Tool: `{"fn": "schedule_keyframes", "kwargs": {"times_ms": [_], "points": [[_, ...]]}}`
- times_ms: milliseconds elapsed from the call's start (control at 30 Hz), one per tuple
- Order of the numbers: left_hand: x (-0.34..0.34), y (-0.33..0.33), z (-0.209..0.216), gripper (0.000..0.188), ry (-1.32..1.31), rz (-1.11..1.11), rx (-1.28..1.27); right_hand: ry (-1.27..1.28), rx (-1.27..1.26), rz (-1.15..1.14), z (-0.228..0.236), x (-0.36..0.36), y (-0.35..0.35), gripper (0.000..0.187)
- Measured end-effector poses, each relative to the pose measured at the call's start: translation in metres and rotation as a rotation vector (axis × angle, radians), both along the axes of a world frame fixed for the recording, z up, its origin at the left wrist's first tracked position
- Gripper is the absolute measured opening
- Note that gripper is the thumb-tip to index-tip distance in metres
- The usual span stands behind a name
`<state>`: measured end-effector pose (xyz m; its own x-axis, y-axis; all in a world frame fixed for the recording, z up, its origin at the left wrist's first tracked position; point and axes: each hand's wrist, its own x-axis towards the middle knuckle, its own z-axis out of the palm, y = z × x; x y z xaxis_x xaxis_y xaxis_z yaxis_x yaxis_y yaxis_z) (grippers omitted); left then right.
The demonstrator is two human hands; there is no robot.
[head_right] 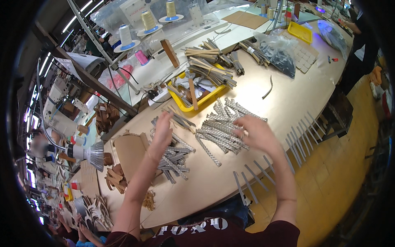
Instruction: The person repeatedly picks up small rubber bands and silver braided cords from a workbench, threads the bands onto the cords, and places the finished pieces into a row of upright slots. The person also moves aside a yellow tray and other items to access materials.
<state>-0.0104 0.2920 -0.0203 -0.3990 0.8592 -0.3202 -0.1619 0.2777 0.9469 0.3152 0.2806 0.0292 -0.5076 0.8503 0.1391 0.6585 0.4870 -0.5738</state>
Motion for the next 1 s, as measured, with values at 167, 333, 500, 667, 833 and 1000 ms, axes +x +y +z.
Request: {"fn": "schedule_keyframes", "kwargs": {"times_ms": [167, 333, 500, 667, 833, 1000], "points": [[0.067, -0.159, -0.024, 0.064, 0.786, -0.246, 0.351, 0.102, -0.050, -0.292, -0.028, 0.016, 0.138, 0.036], [0.078, -0.274, -0.073, 0.062, 1.209, -0.581, 0.209, 0.029, -0.008, -0.617, -0.071, -0.004, 0.258, 0.065], [0.063, -0.273, -0.087, 0.059, 1.199, -0.436, 0.065, -0.130, 0.011, -0.783, -0.107, -0.034, 0.297, 0.076], [0.066, -0.266, -0.083, 0.054, 1.158, -0.455, 0.075, 0.300, -0.240, -0.671, -0.124, 0.002, 0.312, 0.063], [0.065, -0.265, -0.080, 0.056, 1.157, -0.490, 0.053, 1.137, -0.828, -0.377, -0.110, 0.046, 0.281, 0.034], [0.069, -0.262, -0.072, 0.054, 1.166, -0.483, 0.056, 1.216, -0.840, -0.266, -0.081, 0.055, 0.246, 0.037]]}}
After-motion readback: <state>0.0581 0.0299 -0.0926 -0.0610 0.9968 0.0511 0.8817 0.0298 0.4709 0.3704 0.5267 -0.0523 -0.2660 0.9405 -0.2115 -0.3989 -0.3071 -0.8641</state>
